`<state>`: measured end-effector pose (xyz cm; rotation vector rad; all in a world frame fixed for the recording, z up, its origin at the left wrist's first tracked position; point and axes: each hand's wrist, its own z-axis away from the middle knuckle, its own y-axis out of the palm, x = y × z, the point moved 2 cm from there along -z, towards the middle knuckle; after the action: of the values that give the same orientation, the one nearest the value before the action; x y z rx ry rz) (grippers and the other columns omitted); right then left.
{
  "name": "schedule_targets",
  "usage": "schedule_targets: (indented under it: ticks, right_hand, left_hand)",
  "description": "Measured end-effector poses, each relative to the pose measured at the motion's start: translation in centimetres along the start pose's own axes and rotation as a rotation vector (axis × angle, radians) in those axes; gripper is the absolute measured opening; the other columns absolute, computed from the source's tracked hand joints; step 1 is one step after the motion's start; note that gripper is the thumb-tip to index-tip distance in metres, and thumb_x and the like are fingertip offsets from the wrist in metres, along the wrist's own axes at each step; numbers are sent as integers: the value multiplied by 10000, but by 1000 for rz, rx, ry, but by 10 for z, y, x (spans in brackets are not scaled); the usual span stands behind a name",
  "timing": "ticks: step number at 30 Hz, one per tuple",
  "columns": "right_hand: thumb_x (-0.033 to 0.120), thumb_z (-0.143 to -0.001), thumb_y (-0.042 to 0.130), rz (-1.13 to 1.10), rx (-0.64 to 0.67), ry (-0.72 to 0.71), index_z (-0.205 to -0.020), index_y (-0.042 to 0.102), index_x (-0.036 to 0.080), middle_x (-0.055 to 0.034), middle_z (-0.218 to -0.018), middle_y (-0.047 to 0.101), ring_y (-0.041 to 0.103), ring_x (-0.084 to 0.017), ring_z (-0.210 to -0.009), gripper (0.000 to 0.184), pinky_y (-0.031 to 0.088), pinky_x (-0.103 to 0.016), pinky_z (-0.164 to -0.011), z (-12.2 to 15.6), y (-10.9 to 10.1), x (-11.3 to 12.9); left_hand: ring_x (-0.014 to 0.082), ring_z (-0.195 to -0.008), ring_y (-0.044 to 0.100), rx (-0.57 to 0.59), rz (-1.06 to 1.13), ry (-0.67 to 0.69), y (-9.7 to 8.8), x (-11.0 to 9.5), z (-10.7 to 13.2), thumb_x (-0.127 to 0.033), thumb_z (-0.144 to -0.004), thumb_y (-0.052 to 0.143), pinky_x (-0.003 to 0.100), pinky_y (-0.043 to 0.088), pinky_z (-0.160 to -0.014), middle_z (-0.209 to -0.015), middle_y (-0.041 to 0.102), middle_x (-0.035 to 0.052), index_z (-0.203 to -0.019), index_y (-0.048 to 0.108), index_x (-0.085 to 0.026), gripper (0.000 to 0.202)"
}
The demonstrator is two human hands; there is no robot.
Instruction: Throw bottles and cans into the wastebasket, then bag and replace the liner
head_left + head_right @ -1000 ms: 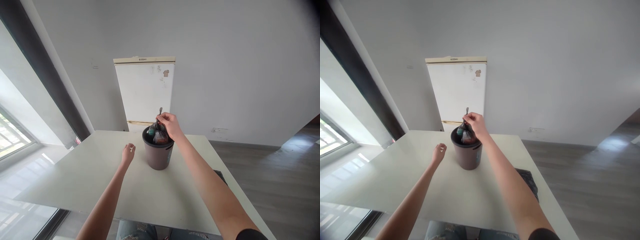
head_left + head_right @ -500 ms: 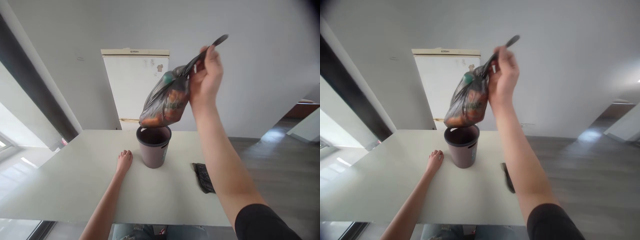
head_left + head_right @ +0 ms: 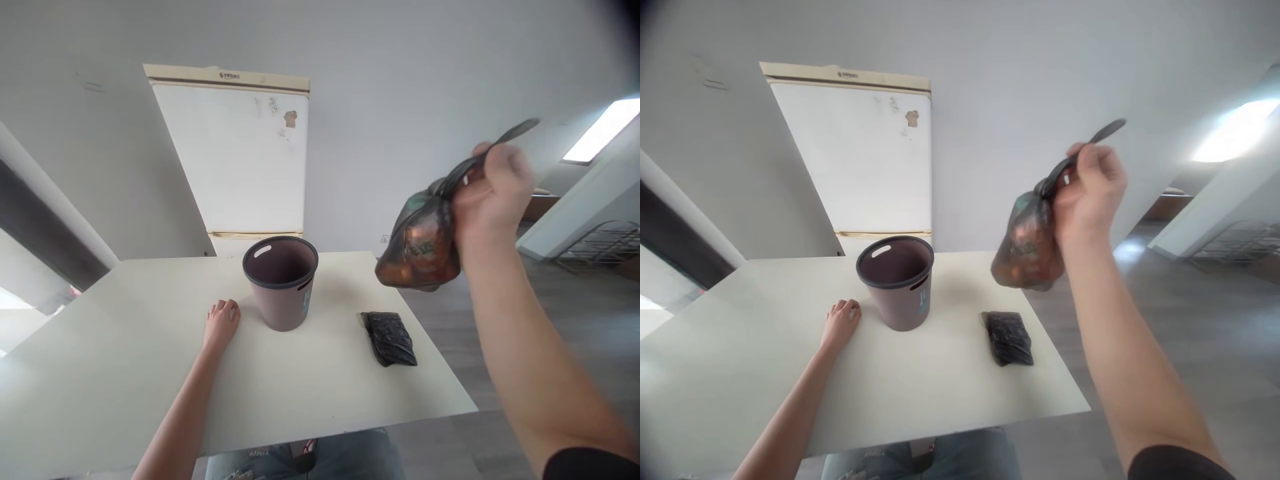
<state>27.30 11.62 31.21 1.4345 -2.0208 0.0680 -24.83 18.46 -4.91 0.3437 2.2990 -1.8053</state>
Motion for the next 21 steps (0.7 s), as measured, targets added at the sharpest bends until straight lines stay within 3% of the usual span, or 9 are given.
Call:
schedule_targets:
  ticks: [2,7,12,17,21]
  right_hand:
    - [474,-898,753,-2,30,40,-578,591,239,-29,-1020,781,691,-209,-825,429,429,-404,-624,13,-8,-21]
    - [317,-818,875,-250,40,226,-690,629,243,7,-844,699,568,-144,-682,287,501,-319,-629,41,-11,-74]
    - [296,-799,880,-411,-16,421,-706,592,215,26,-853,676,543,-104,-658,313,493,-253,-597,61,13,-108]
    - [289,-819,846,-536,-102,521,-751,566,225,39,-861,670,580,-109,-694,296,527,-245,-635,82,42,-136]
    - [215,-857,760,-651,-194,600,-751,520,227,44,-789,621,576,-107,-659,262,538,-242,-631,101,50,-161]
  left_hand:
    - [327,-1117,602,0,2,-2,1,1,0,-297,-993,475,443,468,-957,-1152,656,133,-1055,659,-226,206]
    - [322,-1114,600,-12,11,6,4,3,-1,-296,-998,471,436,466,-957,-1146,653,137,-1061,658,-210,216]
    - [307,-1091,611,-31,26,11,6,6,-2,-276,-984,494,422,469,-950,-1126,660,127,-1047,672,-216,197]
    - [302,-1076,613,-50,41,11,8,8,-2,-272,-975,512,420,476,-942,-1114,662,122,-1036,683,-217,189]
    - [295,-1065,619,-58,48,19,9,11,-2,-273,-974,518,408,478,-943,-1103,661,115,-1033,685,-223,184]
